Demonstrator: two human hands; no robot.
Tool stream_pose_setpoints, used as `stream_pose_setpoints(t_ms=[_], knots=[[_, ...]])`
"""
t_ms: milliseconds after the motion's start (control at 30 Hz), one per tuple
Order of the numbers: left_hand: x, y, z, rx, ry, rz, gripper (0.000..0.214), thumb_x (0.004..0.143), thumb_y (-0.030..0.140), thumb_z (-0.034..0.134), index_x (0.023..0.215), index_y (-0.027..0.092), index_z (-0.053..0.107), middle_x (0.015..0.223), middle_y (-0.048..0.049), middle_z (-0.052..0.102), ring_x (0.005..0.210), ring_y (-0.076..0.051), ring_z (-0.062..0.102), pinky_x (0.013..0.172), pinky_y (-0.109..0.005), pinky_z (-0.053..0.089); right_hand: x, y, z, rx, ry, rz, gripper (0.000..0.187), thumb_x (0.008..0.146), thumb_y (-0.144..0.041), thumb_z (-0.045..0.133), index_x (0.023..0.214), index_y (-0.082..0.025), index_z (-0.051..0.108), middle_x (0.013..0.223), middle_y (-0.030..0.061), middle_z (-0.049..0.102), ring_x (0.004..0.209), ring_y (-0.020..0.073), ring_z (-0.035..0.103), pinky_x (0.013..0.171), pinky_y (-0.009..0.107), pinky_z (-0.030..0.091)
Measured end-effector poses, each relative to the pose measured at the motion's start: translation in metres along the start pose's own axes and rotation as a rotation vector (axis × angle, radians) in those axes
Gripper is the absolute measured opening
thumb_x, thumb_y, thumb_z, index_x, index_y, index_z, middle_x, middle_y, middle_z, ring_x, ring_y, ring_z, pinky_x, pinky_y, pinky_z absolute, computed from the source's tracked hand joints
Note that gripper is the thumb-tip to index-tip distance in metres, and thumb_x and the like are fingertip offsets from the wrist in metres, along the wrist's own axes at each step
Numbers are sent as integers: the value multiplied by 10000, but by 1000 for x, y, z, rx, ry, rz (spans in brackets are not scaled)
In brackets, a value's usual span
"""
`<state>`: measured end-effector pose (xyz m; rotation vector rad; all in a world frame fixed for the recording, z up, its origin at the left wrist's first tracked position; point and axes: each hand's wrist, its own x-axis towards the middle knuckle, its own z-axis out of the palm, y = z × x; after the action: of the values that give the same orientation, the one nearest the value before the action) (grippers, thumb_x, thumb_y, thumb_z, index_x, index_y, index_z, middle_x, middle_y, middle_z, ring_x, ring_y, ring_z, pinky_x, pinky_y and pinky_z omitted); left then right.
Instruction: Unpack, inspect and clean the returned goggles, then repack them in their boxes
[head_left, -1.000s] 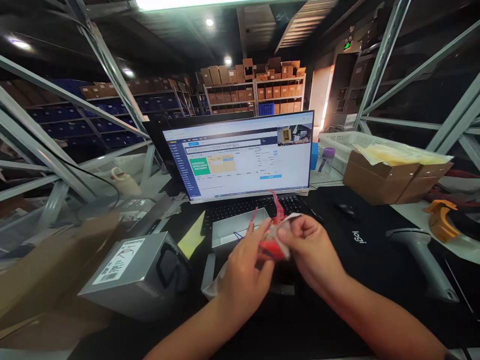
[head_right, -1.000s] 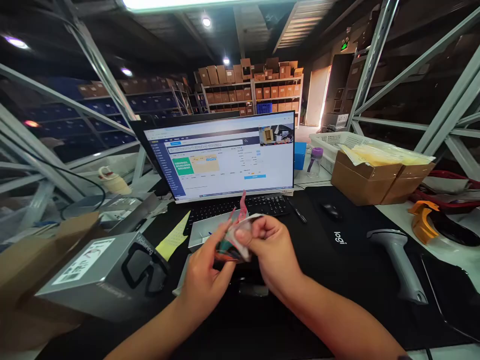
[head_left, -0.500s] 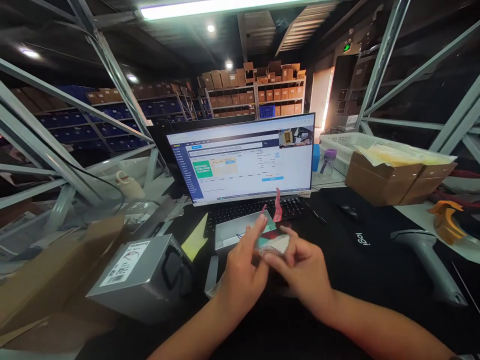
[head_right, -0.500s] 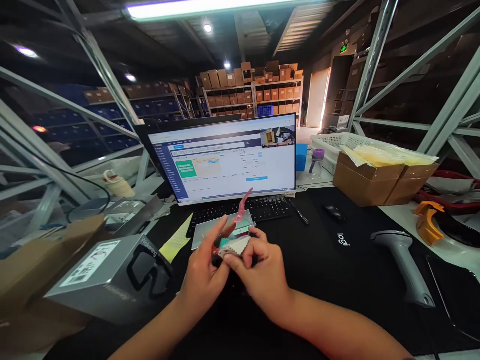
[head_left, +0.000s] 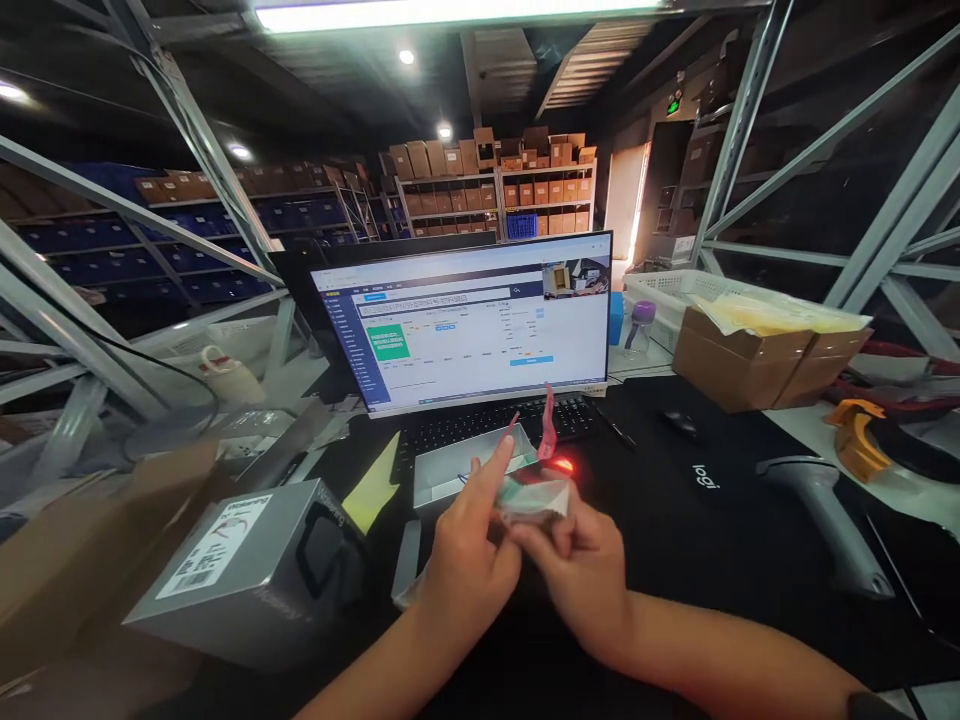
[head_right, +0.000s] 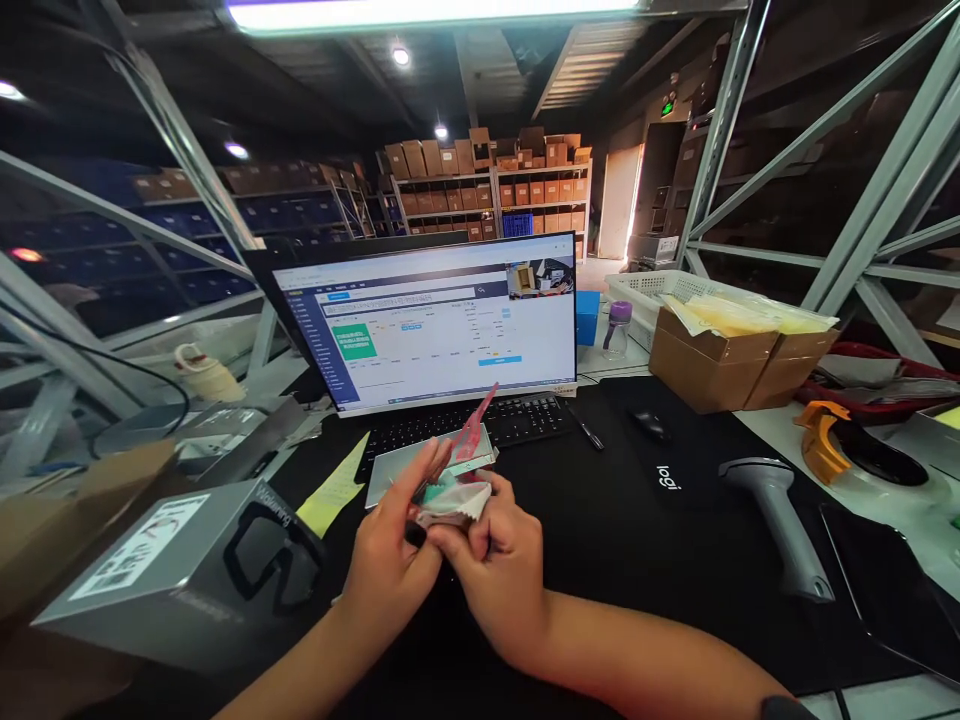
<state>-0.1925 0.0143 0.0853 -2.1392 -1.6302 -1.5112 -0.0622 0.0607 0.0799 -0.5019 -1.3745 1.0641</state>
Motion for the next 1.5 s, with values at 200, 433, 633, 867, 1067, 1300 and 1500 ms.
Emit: stream_pose_setpoints(t_ms=[200, 433, 633, 867, 1067, 1300, 1500], knots=[[8, 1, -4, 10, -105, -13, 777, 821, 26, 526, 1522, 333, 393, 1411, -44, 632, 869, -177, 754, 1157, -526, 446, 33, -8, -16, 248, -67, 261, 608, 678, -360, 870, 562, -211, 292, 526, -75, 383, 508, 73, 319, 482, 205, 289], [16, 4, -18, 17, -173, -42, 741, 797, 18, 498, 1490, 274, 450, 1419, -60, 625, 1161, -263, 690, 1204, -598, 351, 71, -3, -36, 208, -19, 287, 704, 648, -501, 880, 598, -219, 236, 574, -77, 328, 549, 83, 318, 532, 218, 312], [22, 1, -43, 0, -154, -94, 704, 834, 48, 520, 1490, 294, 454, 1440, -46, 609, 1284, -257, 620, 1237, -596, 276, 121, 8, -110, -225, 9, 132, 608, 678, -504, 852, 596, -226, 318, 534, -84, 298, 528, 89, 232, 502, 239, 198], [22, -2, -58, 44, -230, -48, 706, 842, 35, 464, 1492, 310, 433, 1524, -20, 526, 1419, -237, 487, 1256, -620, 178, 148, 38, -170, -1113, -516, 234, 367, 619, -265, 818, 497, -212, 476, 464, -38, 503, 458, 124, 435, 480, 269, 274], [26, 0, -66, 22, -309, -75, 712, 845, 17, 480, 1495, 307, 436, 1549, -36, 495, 1457, -244, 435, 1260, -624, 141, 124, 18, -128, -1137, -387, -32, 241, 873, -267, 653, 1103, -229, 717, 993, 66, 759, 756, 197, 673, 702, 321, 504], [30, -4, -69, 41, -505, 62, 840, 777, -56, 467, 1512, 347, 408, 1588, -28, 440, 1499, -224, 362, 1250, -643, 117, 69, -27, -68, -866, -563, -568, 533, 975, -155, 555, 1485, -288, 479, 1505, 92, 535, 1179, 225, 657, 1034, 399, 540], [31, -4, -61, 54, -536, 113, 840, 763, -39, 509, 1508, 337, 415, 1589, -60, 436, 1466, -234, 422, 1247, -650, 117, 63, -31, -71, -930, -806, -661, 223, 1004, -174, 529, 1149, -227, 690, 1050, 92, 751, 993, 225, 718, 820, 341, 598]])
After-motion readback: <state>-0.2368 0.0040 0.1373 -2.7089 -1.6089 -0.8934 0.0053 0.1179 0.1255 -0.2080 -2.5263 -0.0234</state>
